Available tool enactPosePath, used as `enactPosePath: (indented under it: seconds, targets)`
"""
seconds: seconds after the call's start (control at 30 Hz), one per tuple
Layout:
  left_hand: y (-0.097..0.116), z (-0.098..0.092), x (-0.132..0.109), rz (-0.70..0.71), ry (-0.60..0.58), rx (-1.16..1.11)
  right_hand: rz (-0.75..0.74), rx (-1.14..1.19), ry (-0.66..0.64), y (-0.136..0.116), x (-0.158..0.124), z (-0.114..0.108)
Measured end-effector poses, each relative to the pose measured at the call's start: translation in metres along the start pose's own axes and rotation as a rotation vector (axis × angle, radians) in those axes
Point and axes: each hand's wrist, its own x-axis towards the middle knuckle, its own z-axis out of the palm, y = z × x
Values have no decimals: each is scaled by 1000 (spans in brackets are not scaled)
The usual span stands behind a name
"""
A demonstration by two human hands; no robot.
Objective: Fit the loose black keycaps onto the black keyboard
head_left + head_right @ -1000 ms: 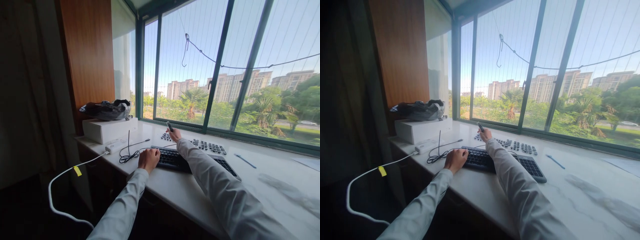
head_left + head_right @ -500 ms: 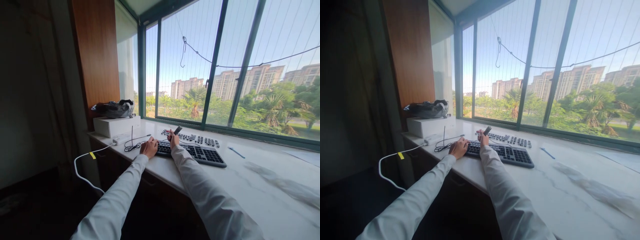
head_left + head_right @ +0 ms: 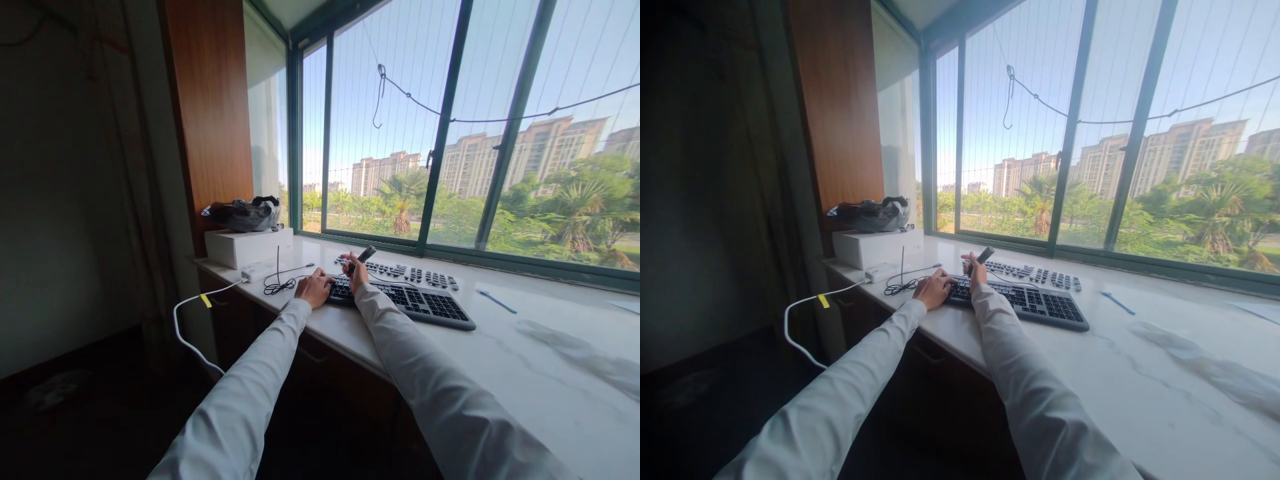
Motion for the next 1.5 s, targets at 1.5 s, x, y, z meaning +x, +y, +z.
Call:
enactPosePath:
  seconds: [1.5]
  targets:
    - [-15,12,15,153,0,19,49,209,23,-4,-11,22]
